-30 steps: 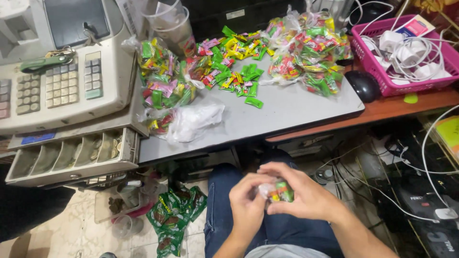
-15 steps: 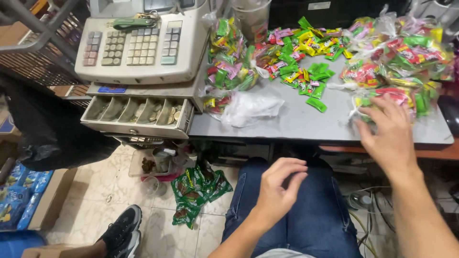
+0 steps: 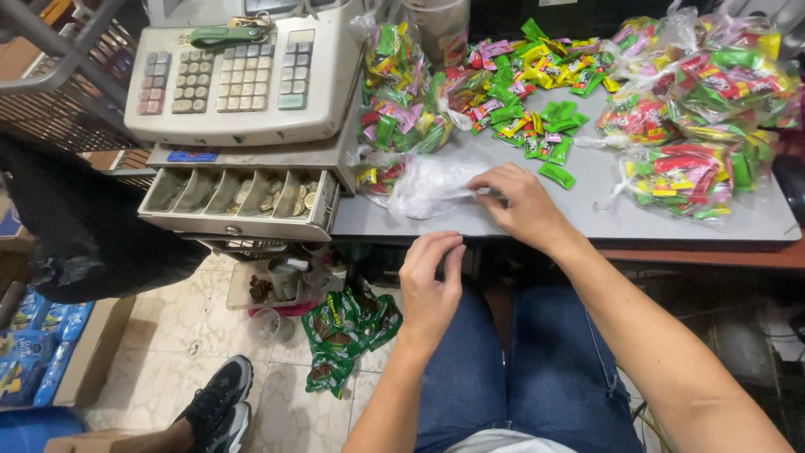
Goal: Bagging small individually wrapped candies into plastic bags at a checkout counter
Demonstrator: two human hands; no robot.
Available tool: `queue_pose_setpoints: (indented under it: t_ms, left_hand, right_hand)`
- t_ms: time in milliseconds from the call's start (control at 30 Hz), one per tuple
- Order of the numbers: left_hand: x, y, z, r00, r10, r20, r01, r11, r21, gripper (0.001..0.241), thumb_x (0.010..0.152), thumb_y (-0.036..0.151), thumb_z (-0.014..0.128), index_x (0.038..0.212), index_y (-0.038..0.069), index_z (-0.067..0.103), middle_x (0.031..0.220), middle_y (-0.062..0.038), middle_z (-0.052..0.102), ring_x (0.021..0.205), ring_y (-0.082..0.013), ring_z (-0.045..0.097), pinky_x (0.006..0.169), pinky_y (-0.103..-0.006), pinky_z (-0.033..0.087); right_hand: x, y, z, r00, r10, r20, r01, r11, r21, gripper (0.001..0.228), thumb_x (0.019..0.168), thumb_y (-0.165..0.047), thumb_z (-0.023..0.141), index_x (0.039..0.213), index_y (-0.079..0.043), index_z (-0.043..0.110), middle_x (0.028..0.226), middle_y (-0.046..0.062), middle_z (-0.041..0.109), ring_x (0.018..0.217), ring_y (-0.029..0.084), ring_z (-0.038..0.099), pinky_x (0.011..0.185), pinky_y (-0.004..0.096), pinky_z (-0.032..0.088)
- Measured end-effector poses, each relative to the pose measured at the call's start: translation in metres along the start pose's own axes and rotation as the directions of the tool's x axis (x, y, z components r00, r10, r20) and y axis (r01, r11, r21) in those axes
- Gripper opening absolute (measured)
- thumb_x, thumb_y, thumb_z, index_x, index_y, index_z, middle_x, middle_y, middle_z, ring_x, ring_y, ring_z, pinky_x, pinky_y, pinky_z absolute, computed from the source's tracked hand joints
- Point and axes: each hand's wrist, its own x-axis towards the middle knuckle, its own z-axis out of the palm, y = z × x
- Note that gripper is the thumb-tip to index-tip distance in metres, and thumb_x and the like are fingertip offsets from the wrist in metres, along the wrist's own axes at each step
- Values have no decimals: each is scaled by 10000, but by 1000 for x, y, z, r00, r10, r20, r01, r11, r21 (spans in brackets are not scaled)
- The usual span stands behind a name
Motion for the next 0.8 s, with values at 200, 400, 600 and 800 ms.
queue_pose_setpoints:
  t_ms: [200, 400, 600, 800]
  left_hand:
    - [11, -24, 7, 999, 30, -12, -29, 999, 45, 99, 903, -1, 743, 967, 74, 739, 939, -59, 736, 886, -274, 740, 824, -364, 572]
    - [34, -52, 30, 997, 77, 15, -78, 996, 44, 161, 924, -42, 694, 1040, 68, 719, 977, -71, 715, 935, -293, 714, 856, -389, 567]
    - [39, -81, 56, 960, 12, 279, -97, 952, 291, 590, 798, 20, 784, 1342, 157, 604, 1121, 5, 696, 1198, -233, 583, 1089, -499, 361]
    - [31, -91, 54, 981, 20, 194, -74, 959, 274, 245, 845, 4, 717, 1020, 175, 723, 823, 46, 613, 951, -187, 610, 1014, -403, 398]
  right_hand:
    - [-8, 23, 11, 995, 85, -59, -83, 996, 32, 149, 873, -57, 760, 960, -166, 706, 855, 31, 728, 876, 293, 716, 803, 416, 539]
    - [-4, 5, -4, 981, 164, -101, -160, 986, 44, 185, 849, -105, 788, 980, -176, 678, 843, 16, 731, 864, 260, 727, 784, 378, 554]
    - [-3, 7, -5, 978, 189, -93, -185, 981, 53, 217, 849, -41, 741, 1002, -164, 650, 862, 28, 736, 884, 260, 732, 796, 387, 553]
    - [-6, 20, 7, 995, 98, -19, -98, 995, -17, 244, 818, -27, 747, 1001, -158, 653, 877, 50, 723, 909, 300, 711, 820, 452, 540]
